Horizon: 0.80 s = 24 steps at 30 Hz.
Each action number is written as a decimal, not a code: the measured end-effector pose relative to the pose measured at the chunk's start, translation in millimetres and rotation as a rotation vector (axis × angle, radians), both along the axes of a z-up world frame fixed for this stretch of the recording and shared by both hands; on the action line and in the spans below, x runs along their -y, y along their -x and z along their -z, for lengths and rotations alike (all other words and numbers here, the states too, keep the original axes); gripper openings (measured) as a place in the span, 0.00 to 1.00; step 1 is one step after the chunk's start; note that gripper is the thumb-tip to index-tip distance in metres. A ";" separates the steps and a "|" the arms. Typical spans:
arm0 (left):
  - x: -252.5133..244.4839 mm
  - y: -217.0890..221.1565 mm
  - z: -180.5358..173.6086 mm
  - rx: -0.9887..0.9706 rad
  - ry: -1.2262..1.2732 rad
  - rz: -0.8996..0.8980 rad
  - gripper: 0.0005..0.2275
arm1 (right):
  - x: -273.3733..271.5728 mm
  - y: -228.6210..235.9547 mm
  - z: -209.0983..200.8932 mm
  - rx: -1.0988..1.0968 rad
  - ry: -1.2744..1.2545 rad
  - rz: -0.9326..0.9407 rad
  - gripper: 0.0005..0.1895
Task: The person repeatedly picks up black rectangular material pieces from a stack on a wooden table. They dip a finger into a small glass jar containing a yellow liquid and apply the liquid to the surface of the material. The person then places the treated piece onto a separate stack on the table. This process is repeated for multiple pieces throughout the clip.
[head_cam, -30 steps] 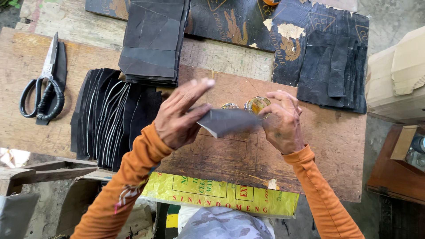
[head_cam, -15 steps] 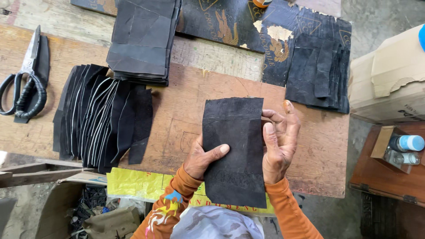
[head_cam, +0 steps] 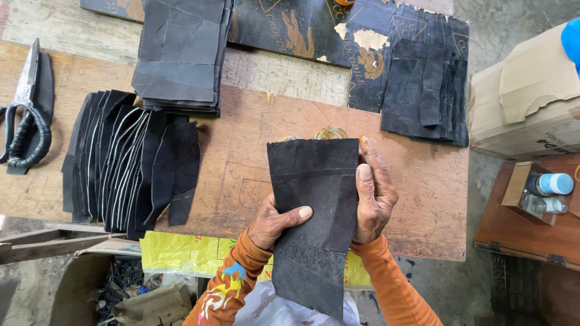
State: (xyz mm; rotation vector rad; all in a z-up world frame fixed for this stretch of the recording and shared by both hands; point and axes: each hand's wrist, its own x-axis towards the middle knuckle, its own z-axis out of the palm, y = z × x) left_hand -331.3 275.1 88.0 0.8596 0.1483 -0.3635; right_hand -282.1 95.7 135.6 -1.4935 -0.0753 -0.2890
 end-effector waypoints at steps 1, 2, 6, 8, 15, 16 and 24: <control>0.0 0.0 0.5 0.003 -0.004 0.001 0.14 | 0.0 -0.1 -1.0 -0.007 -0.010 -0.005 0.21; 0.4 -0.6 1.2 0.007 -0.009 0.003 0.14 | 0.1 -0.3 -1.7 -0.013 -0.019 -0.010 0.21; -2.1 -2.1 1.4 -0.020 0.044 0.015 0.14 | 0.5 0.1 -2.2 0.055 0.084 -0.015 0.20; -4.3 -4.1 0.1 -0.048 0.051 0.004 0.13 | -0.1 6.9 -4.3 0.120 0.194 -0.015 0.19; -4.6 -5.8 -3.8 -0.009 0.051 0.021 0.14 | 2.1 -0.8 -5.4 0.185 0.220 -0.041 0.20; -4.5 -6.8 -3.7 -0.013 0.053 0.019 0.13 | 2.3 -2.3 -5.1 0.191 0.229 -0.037 0.20; -12.8 -16.1 5.1 -0.007 0.014 -0.039 0.10 | -1.8 12.4 -5.0 0.251 0.351 0.006 0.18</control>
